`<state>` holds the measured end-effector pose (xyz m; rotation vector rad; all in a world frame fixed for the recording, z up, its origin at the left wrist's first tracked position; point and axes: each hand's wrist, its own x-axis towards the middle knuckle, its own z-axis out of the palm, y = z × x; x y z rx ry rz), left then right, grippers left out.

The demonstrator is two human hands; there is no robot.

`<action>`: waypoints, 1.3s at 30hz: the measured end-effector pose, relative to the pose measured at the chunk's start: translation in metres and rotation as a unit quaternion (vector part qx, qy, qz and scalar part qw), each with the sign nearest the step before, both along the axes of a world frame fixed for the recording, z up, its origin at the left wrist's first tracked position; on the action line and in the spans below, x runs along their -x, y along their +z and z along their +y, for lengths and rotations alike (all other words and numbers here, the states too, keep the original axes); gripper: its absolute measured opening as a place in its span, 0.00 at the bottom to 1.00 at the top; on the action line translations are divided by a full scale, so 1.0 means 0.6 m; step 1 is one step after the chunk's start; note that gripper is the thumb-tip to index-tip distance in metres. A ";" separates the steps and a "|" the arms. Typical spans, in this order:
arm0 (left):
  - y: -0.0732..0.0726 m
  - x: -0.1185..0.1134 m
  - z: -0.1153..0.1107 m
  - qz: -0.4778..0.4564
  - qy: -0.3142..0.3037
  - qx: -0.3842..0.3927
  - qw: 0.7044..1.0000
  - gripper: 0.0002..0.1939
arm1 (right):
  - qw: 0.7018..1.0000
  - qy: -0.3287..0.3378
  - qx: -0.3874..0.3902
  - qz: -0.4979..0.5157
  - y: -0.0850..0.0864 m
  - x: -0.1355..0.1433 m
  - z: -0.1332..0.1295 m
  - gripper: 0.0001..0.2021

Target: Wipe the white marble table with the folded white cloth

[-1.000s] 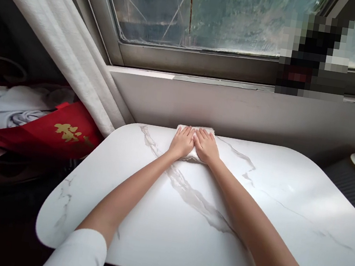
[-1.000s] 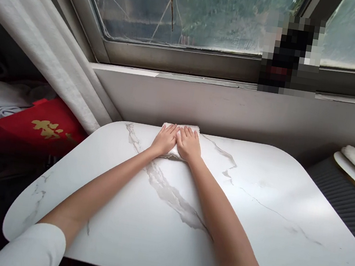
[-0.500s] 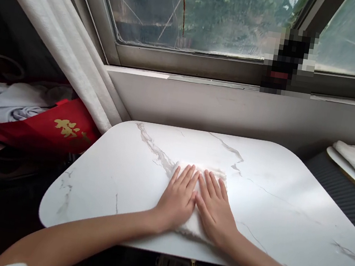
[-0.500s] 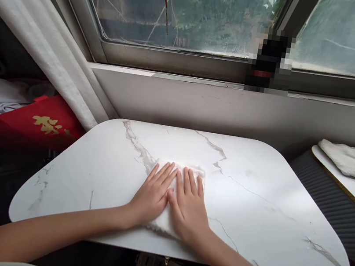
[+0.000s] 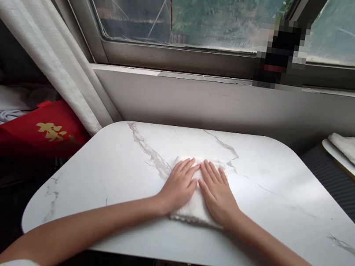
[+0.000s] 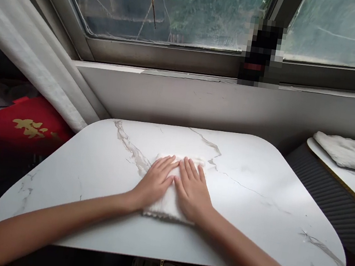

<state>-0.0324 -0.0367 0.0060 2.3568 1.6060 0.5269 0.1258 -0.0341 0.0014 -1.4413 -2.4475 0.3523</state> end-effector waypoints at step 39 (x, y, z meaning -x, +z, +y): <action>-0.009 -0.145 0.034 0.063 -0.057 -0.055 0.995 0.26 | 0.980 -0.029 -0.157 -0.119 -0.017 -0.135 0.000 0.29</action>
